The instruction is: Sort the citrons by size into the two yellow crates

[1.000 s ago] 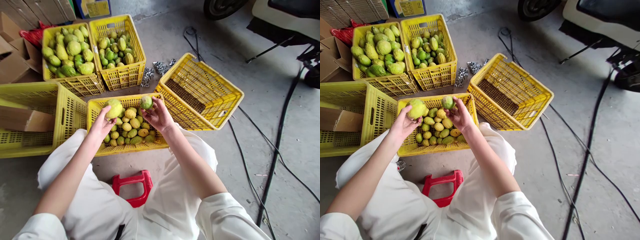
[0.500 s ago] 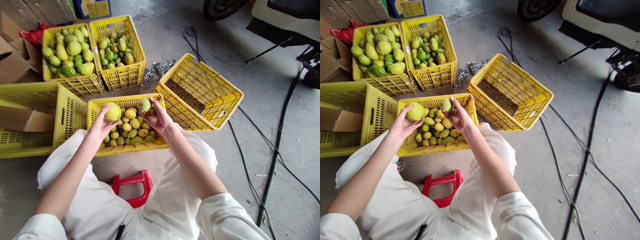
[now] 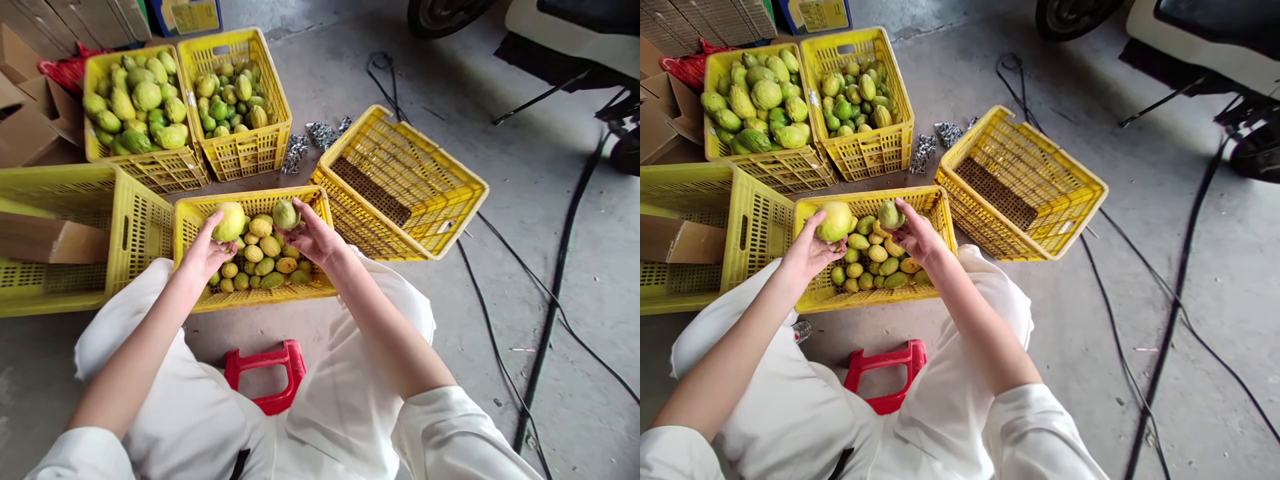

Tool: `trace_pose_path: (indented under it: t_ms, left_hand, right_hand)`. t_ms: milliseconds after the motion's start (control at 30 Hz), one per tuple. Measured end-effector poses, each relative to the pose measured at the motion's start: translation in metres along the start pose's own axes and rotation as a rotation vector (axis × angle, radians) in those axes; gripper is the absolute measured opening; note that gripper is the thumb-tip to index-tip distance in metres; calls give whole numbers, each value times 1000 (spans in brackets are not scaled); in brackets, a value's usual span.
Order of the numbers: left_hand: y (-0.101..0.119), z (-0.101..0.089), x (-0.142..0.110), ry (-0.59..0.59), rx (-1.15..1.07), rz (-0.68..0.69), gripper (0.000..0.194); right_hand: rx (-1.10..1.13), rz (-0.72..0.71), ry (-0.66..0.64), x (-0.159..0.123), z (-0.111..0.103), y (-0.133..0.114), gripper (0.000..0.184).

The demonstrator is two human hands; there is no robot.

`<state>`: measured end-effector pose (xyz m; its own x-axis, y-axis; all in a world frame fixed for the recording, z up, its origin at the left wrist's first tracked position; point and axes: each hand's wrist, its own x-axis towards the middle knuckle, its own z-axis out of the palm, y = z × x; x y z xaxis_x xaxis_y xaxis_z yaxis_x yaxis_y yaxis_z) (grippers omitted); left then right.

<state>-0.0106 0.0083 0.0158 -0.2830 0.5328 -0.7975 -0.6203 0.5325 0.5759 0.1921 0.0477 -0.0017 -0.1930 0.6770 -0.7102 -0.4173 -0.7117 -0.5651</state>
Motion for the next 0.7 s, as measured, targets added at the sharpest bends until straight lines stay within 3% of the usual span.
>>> trace_pose_path:
  t_ms: [267,500,700]
  left_hand:
    - [-4,-4,7,-56,2,79,34]
    - [-7,-9,15,-29,-8,71,34]
    - [-10,-12,15,-132,-4,151,44]
  right_hand:
    - [-58,-92,28,6,-2,4,36]
    - [-79,-85,44,8,-4,6,24]
    - [-105,-87,14,4,-4,5,12]
